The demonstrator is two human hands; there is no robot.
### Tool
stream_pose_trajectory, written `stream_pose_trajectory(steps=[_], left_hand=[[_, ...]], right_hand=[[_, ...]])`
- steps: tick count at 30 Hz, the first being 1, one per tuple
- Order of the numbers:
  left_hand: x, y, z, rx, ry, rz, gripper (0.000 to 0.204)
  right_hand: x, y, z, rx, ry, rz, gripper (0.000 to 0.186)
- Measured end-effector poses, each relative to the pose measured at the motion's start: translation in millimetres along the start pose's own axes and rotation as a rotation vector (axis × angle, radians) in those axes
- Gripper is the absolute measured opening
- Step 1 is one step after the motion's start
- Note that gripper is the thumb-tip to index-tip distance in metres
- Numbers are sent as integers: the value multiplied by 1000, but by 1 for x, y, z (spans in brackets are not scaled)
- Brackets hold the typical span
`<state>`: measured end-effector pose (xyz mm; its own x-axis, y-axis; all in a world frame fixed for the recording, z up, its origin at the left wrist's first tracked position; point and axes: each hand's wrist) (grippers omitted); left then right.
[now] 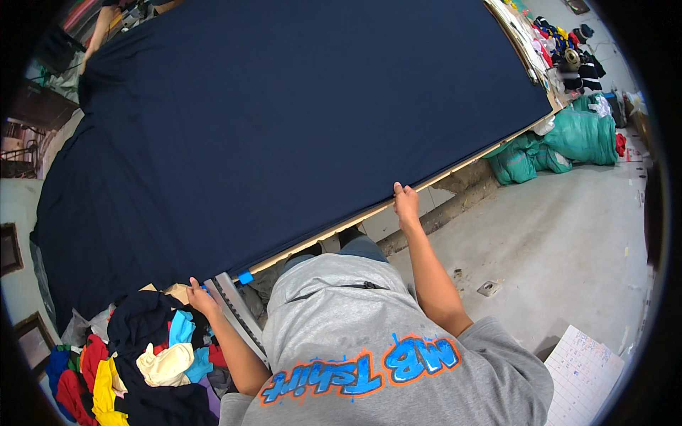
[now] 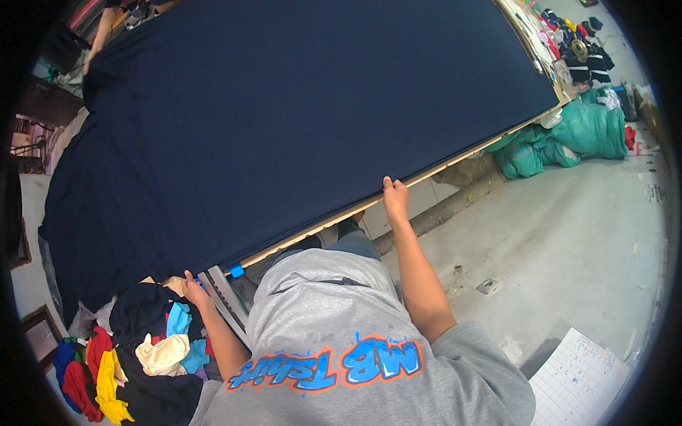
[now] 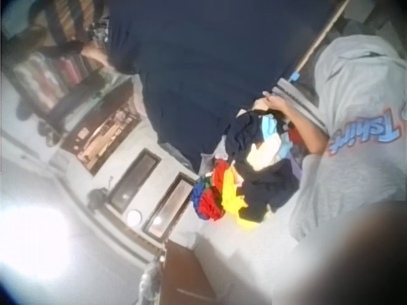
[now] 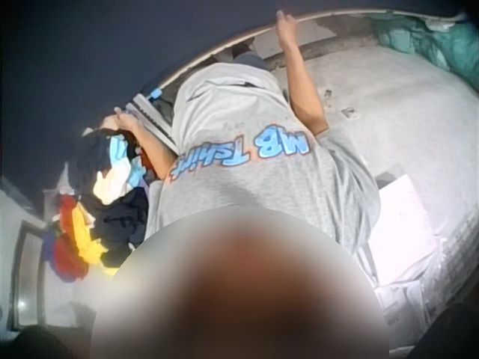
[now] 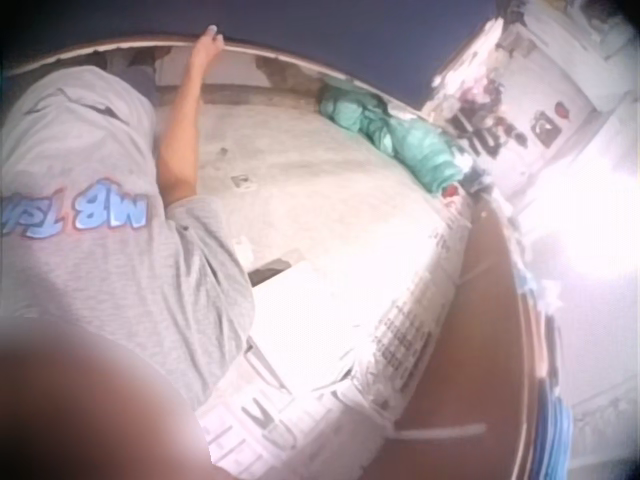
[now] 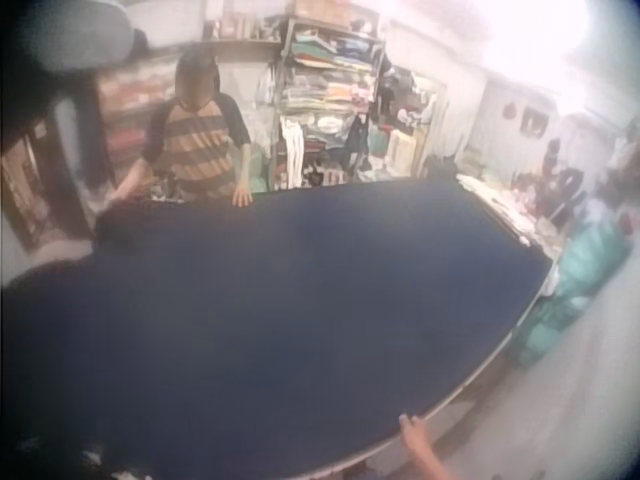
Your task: The person and a coworker repeatedly fold and smooth a large navy fabric on a table, then use a long electric cutter to slice the fabric into sections. The process is repeated multiple times throughout the clip.
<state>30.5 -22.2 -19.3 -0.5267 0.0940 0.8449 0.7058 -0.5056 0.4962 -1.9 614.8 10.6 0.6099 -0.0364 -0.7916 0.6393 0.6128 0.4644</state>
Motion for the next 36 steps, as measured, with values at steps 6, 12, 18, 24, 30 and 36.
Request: stream_pose_trajectory(steps=[6,12,18,24,30,36], left_hand=[[-2,1,-2,-5,-26,-9,49],[11,9,10,32,-57,-1,49],[12,10,11,30,-24,29,50],[9,8,15,13,-17,0,50],[5,9,12,-7,-48,-114,53],[3,11,12,-12,-28,-117,55]], right_hand=[[12,0,-5,50,111,18,38],[-21,9,14,36,63,-6,44],[-18,12,13,53,130,50,44],[-13,9,14,46,131,122,43],[0,4,4,80,181,184,46],[2,5,2,72,167,210,47]])
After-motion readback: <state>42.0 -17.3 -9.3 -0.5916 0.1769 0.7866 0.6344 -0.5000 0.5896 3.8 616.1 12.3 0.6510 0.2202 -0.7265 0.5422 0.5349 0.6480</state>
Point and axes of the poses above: each hand's wrist, its own z-axis away from the middle knuckle, its own y-axis out of the back of the hand, x = y × z, and after that the axes turned 7 degrees about x, right-handed
